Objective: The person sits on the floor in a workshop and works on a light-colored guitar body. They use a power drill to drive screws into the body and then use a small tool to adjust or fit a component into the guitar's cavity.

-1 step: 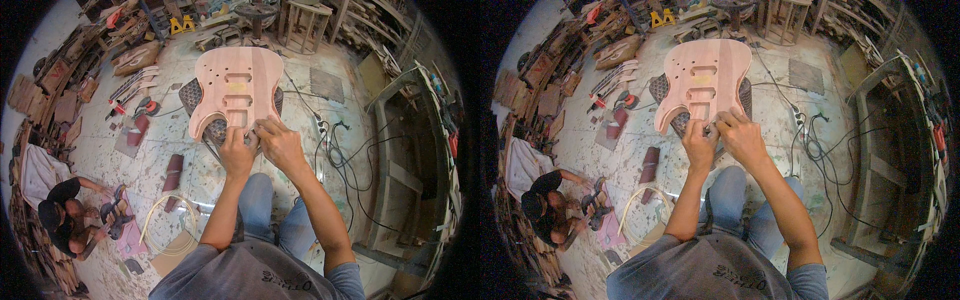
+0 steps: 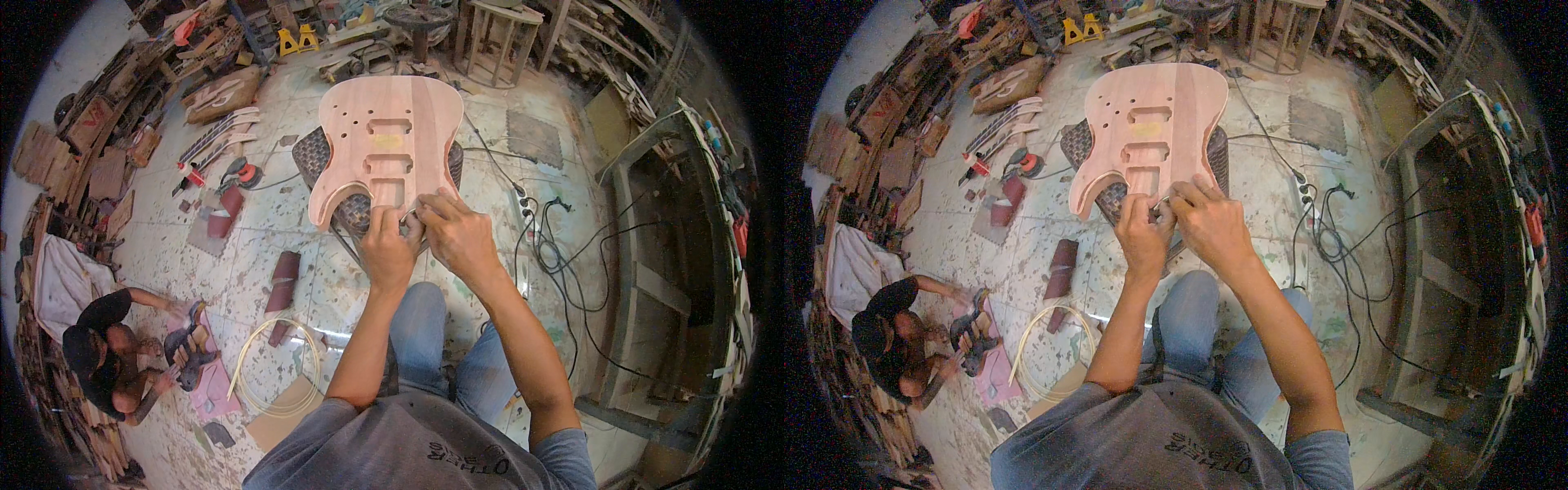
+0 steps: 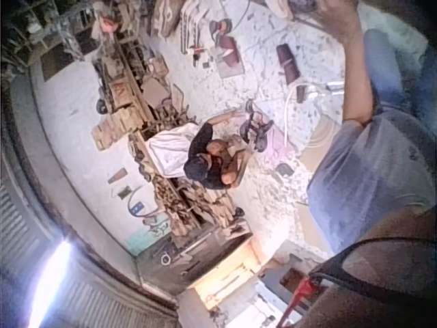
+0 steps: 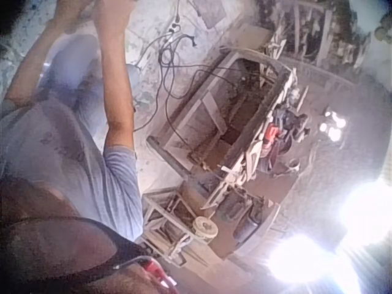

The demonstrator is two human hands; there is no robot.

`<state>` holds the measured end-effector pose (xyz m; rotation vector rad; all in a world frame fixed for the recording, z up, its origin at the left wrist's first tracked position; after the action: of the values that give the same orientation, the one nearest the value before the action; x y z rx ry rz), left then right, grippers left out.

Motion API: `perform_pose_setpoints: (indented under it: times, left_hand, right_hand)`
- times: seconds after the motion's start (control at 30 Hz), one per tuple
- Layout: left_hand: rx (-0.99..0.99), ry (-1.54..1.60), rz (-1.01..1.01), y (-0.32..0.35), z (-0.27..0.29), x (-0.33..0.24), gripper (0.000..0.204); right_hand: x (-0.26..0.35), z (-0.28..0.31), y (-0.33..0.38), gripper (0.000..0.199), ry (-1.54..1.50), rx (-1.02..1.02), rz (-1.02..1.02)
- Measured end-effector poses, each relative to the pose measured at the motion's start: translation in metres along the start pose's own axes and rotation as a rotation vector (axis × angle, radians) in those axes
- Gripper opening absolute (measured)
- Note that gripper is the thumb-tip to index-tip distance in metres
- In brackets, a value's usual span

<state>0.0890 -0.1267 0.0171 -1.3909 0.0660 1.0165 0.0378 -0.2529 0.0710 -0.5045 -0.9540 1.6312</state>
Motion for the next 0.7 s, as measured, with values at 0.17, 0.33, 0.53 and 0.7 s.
perform_pose_setpoints:
  times: [0.17,0.33,0.53,0.7]
  left_hand:
    - [-0.031,0.031,-0.023,-0.0003,-0.0027,0.0009,0.014]
    - [0.051,0.071,0.052,-0.0013,-0.0012,0.0047,0.014]
    - [0.054,0.036,0.039,-0.0002,-0.0028,0.0058,0.013]
    - [-0.03,0.062,-0.048,-0.0024,-0.0027,0.0051,0.013]
  right_hand:
    - [-0.0016,-0.0018,0.0035,0.017,-0.002,-0.032,-0.019]
    - [-0.006,-0.0057,0.006,0.019,-0.041,-0.056,-0.123]
    - [-0.0086,-0.0044,0.0103,0.018,-0.053,-0.06,-0.328]
    - [-0.0086,-0.0043,0.0076,0.017,-0.041,-0.065,-0.253]
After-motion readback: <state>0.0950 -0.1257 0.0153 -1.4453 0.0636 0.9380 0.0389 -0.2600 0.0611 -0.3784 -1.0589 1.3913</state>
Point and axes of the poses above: each hand's wrist, its own y-axis away from the middle knuckle, its own z-axis out of the back of the hand, x = y × z, the point moved 2 cm from there along -y, towards the middle knuckle, and after that the axes turned 14 degrees about -x, right-handed, at the moved point
